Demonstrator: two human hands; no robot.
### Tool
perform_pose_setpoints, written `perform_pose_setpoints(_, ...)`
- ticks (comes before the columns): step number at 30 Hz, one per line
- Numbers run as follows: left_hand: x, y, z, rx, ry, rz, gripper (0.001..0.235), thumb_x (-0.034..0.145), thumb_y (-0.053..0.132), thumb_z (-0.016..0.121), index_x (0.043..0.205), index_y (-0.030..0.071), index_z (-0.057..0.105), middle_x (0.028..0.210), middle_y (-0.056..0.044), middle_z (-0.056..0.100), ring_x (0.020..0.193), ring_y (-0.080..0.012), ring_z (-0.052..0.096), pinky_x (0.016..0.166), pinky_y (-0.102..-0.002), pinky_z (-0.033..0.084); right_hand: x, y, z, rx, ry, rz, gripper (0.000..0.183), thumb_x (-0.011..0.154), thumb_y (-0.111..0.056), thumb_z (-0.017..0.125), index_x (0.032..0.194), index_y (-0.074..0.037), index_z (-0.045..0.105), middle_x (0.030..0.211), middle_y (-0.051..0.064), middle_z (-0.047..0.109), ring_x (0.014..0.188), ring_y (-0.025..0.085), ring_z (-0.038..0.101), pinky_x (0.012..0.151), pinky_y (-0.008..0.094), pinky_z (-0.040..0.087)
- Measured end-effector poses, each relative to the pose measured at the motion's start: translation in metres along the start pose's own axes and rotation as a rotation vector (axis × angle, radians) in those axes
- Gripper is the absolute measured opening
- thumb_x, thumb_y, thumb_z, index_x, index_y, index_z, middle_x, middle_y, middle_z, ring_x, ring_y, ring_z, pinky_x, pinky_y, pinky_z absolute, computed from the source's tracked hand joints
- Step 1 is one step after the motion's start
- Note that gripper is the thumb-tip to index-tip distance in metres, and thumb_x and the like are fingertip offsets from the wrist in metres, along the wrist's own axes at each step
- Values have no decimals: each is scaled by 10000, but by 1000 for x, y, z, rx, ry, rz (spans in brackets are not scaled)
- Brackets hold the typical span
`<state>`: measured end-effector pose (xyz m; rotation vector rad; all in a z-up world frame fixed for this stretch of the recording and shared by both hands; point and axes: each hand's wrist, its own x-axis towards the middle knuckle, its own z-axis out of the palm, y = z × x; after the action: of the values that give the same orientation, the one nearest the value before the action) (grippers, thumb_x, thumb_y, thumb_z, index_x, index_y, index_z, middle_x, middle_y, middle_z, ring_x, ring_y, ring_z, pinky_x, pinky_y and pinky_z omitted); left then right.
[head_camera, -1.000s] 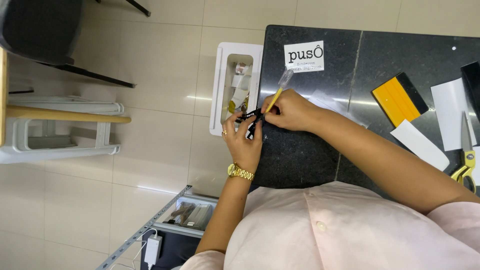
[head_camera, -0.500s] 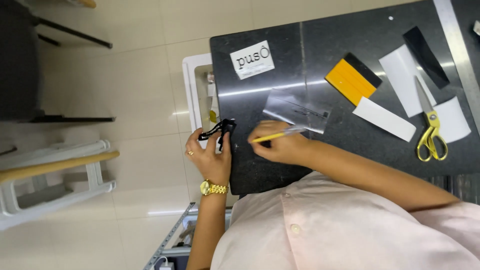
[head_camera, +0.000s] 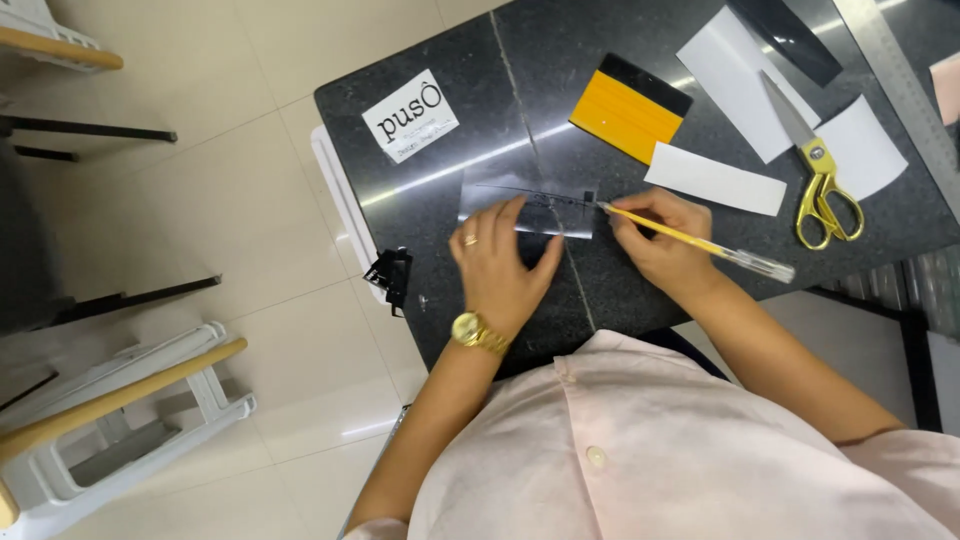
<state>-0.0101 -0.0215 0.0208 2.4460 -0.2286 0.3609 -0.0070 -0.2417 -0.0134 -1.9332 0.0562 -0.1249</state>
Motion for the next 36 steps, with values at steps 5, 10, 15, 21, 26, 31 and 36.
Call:
perform_pose_setpoints(5,4,8,33,3,-42,46,487,860,330,775,1248,102,588,1153,-66,593,1115,-253,548,964,-427,286,3,-11,9,63,19,-49,109,838,73,798,913,-2,779,669,103,719,560,118,624,538,245,494)
perform_pose_setpoints(10,3,5,38,-40,-55,44,417,842,272,800,1191,130,619,1139,-30,588,1111,-228,540,931,-405,286,9,-15,18,95,-9,-130,94,850,99,815,854,18,766,625,108,695,515,125,607,502,233,472)
perform_pose_setpoints(15,-1,0,42,-38,-95,13,388,852,330,772,1162,166,605,1208,-26,562,1137,-231,533,945,-436,286,14,-13,23,129,-50,-237,120,861,138,773,814,30,750,673,144,709,553,177,623,504,268,467)
perform_pose_setpoints(21,0,3,36,-17,-99,6,363,827,288,773,1133,169,619,1291,-46,517,1121,-254,537,934,-446,307,16,-9,25,95,-75,-289,118,865,121,794,798,41,740,693,148,714,554,216,629,496,293,468)
perform_pose_setpoints(26,-1,1,38,-13,-106,12,349,824,292,764,1125,180,626,1313,-39,490,1119,-247,532,935,-445,305,16,-7,25,81,-83,-302,112,868,119,788,806,42,736,699,159,712,564,242,638,503,304,471)
perform_pose_setpoints(31,1,2,37,-17,-115,12,326,834,288,759,1117,187,634,1314,-34,470,1111,-238,531,931,-436,301,16,-8,24,69,-93,-288,114,870,128,778,808,51,721,705,172,709,578,249,643,513,309,471)
perform_pose_setpoints(36,2,3,36,13,-123,28,349,816,287,761,1131,193,644,1316,-41,456,1120,-244,528,925,-441,297,16,-11,24,57,-99,-281,123,878,112,785,799,48,715,715,180,714,582,269,655,518,324,482)
